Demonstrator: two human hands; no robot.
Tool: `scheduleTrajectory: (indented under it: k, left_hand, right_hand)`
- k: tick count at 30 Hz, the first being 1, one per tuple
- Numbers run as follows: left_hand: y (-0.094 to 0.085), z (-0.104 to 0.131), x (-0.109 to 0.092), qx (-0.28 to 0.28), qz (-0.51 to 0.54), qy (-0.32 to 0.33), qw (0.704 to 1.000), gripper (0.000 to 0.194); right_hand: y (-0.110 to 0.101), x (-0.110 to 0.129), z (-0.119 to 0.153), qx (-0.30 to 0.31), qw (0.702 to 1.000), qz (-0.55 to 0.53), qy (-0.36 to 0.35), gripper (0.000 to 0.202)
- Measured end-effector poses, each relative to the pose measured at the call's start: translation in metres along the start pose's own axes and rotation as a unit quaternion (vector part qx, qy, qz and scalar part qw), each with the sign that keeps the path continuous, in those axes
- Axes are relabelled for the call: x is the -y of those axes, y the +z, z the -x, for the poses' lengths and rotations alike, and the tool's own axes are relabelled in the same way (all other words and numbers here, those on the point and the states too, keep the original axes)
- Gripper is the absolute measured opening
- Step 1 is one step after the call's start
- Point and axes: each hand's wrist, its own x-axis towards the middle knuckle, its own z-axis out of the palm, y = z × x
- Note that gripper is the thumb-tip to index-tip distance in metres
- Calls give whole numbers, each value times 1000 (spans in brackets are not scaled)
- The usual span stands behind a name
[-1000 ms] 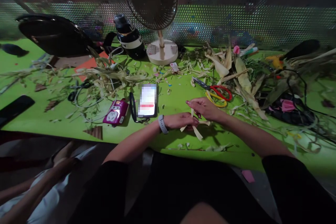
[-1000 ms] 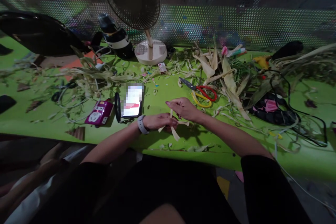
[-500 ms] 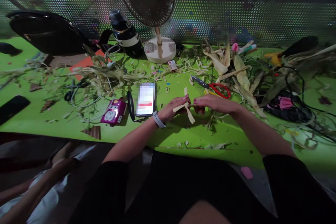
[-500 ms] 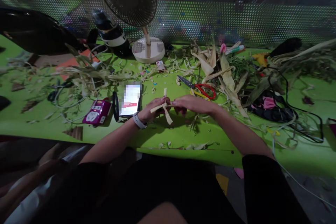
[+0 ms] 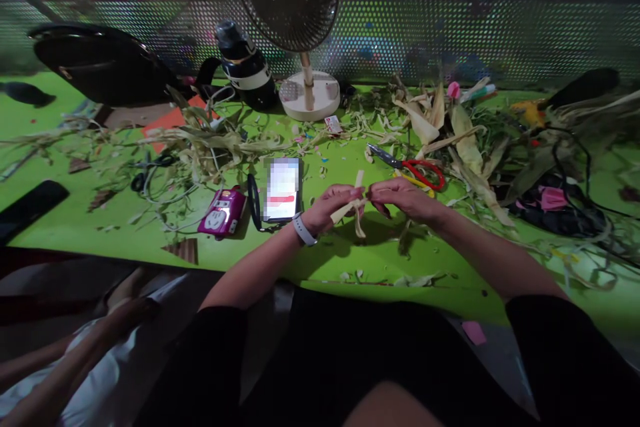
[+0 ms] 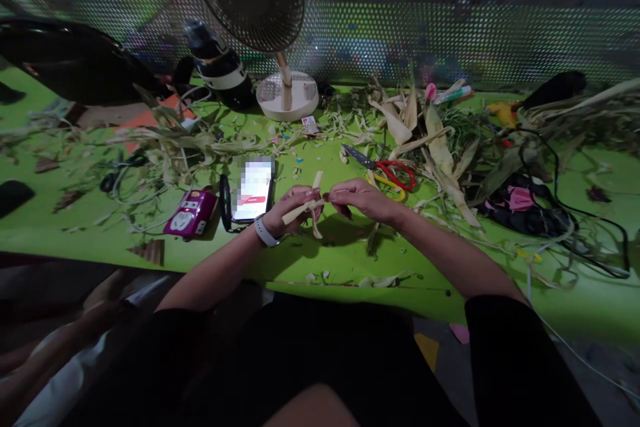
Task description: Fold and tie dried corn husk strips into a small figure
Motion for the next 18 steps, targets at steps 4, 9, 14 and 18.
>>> scheduleTrajectory:
  k: [4, 9, 14, 18]
  left_hand:
    - [1, -7, 3, -133, -38, 92, 986, 46]
    - [11, -7, 7, -177, -67, 109, 976, 45]
    - [14, -6, 8, -112, -38, 96, 988, 43]
    - [10, -10, 10, -115, 13, 105, 988, 36]
  right_hand:
    - [-4, 11, 4, -194, 979, 66, -16, 54]
    - [24, 12, 10, -129, 965, 229, -14, 53]
    - [44, 1, 8, -125, 978, 164, 0, 43]
    - [40, 2, 7, -108, 985, 132, 3, 40]
